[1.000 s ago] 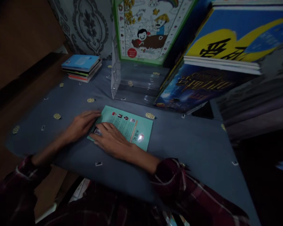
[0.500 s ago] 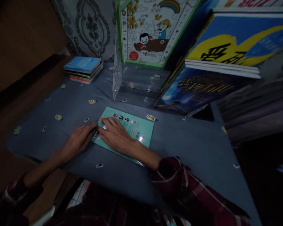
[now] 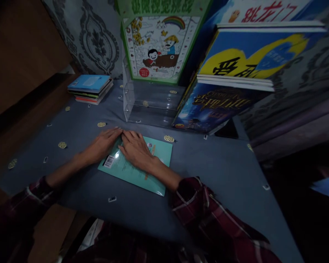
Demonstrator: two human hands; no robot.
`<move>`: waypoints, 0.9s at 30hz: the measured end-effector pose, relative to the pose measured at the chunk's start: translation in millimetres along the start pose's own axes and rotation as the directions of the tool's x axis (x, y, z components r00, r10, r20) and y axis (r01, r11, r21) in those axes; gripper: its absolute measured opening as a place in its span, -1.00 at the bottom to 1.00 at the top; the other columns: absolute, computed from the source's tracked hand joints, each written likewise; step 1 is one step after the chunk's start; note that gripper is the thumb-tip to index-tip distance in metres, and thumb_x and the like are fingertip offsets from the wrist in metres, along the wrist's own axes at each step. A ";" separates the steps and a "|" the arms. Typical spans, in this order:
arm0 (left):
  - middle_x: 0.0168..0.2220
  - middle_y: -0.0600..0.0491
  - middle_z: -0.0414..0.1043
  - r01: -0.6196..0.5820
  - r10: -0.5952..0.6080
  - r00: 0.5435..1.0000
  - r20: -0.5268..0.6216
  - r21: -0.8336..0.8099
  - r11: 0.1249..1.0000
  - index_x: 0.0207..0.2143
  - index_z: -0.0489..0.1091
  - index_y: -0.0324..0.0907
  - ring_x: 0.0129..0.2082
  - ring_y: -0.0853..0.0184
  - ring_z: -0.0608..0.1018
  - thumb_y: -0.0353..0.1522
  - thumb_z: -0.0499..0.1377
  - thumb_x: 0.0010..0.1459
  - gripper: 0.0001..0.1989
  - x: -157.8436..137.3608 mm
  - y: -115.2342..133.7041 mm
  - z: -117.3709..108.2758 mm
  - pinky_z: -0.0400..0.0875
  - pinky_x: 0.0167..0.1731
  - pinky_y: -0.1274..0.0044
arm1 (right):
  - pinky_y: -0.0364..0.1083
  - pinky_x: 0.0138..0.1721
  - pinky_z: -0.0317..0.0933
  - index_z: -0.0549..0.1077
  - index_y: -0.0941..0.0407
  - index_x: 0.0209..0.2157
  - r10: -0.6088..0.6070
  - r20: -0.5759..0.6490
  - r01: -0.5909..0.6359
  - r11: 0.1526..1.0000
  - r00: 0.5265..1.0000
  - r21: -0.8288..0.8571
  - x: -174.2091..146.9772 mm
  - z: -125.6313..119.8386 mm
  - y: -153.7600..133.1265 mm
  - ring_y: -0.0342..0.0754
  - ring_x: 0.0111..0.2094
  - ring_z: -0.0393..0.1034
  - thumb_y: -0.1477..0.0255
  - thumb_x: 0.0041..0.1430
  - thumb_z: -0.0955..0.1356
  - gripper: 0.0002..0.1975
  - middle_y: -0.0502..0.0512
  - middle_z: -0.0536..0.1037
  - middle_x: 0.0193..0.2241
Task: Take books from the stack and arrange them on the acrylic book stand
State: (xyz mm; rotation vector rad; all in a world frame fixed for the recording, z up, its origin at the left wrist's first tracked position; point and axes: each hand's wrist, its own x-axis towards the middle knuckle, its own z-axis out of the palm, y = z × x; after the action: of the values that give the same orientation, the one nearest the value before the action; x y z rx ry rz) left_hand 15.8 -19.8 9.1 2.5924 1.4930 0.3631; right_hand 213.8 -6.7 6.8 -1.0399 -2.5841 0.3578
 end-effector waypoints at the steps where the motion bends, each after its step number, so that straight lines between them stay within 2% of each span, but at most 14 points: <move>1: 0.31 -0.21 0.32 0.000 0.000 1.000 -0.003 0.020 1.000 0.30 0.22 -0.25 0.35 0.09 0.33 -0.56 -0.02 0.26 -0.45 1.2 0.7 2.0 0.33 0.26 0.17 | 0.25 0.22 0.17 0.31 0.36 0.25 0.007 -0.005 -0.007 1.000 1.000 0.000 -0.2 0.4 0.2 0.25 0.19 0.24 0.39 0.40 0.30 -0.51 0.44 0.41 0.19; 8: 0.17 -0.28 0.46 -0.026 0.035 0.997 -0.067 0.134 0.991 0.21 0.31 -0.34 0.25 0.01 0.43 -0.59 -0.02 0.19 -0.47 5.6 4.8 6.4 0.35 0.22 0.10 | 0.25 0.25 0.15 0.35 0.29 0.22 0.038 -0.010 -0.037 0.999 0.999 0.026 0.9 -0.6 -2.0 0.20 0.19 0.26 0.35 0.40 0.32 -0.55 0.36 0.46 0.15; 13: 0.14 -0.27 0.49 -0.058 0.075 0.992 -0.099 0.161 0.985 0.17 0.36 -0.32 0.24 -0.03 0.44 -0.59 -0.04 0.17 -0.48 6.6 1.3 7.9 0.37 0.20 0.08 | 0.27 0.38 0.00 0.31 0.27 0.27 0.014 0.014 -0.015 1.000 1.000 0.023 -9.7 -3.6 5.4 0.17 0.31 0.20 0.34 0.42 0.30 -0.52 0.35 0.35 0.29; 17: 0.18 -0.23 0.47 -0.051 0.067 0.992 -0.106 0.147 0.988 0.17 0.38 -0.24 0.26 -0.02 0.42 -0.57 -0.04 0.17 -0.47 5.1 0.9 9.1 0.33 0.22 0.07 | 0.25 0.40 -0.01 0.30 0.26 0.29 0.033 0.005 -0.033 0.999 0.999 0.008 -33.0 -9.0 17.4 0.16 0.36 0.16 0.32 0.44 0.26 -0.51 0.34 0.32 0.33; 21: 0.19 -0.24 0.46 -0.049 0.064 0.994 -0.092 0.160 0.986 0.17 0.39 -0.25 0.27 -0.06 0.42 -0.53 -0.06 0.23 -0.50 5.1 -0.3 7.9 0.34 0.19 0.03 | 0.27 0.41 -0.03 0.29 0.22 0.31 0.073 -0.005 -0.073 0.997 0.997 0.004 -64.4 -18.0 31.3 0.15 0.39 0.14 0.30 0.46 0.23 -0.50 0.33 0.30 0.35; 27: 0.16 -0.21 0.49 -0.060 0.071 0.995 -0.065 0.162 0.985 0.13 0.42 -0.22 0.26 -0.06 0.43 -0.42 -0.05 0.30 -0.58 11.5 -4.4 4.7 0.34 0.19 0.02 | 0.36 0.37 0.01 0.32 0.11 0.31 0.140 -0.065 -0.139 0.990 0.988 0.022 -117.4 -36.3 52.9 0.15 0.34 0.23 0.35 0.45 0.23 -0.54 0.29 0.37 0.31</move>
State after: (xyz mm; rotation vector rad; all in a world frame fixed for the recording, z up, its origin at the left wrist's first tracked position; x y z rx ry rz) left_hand 18.9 -7.5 5.1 2.7860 1.5208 0.3600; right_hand 340.5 -48.4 -3.0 -1.2094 -2.4526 0.3724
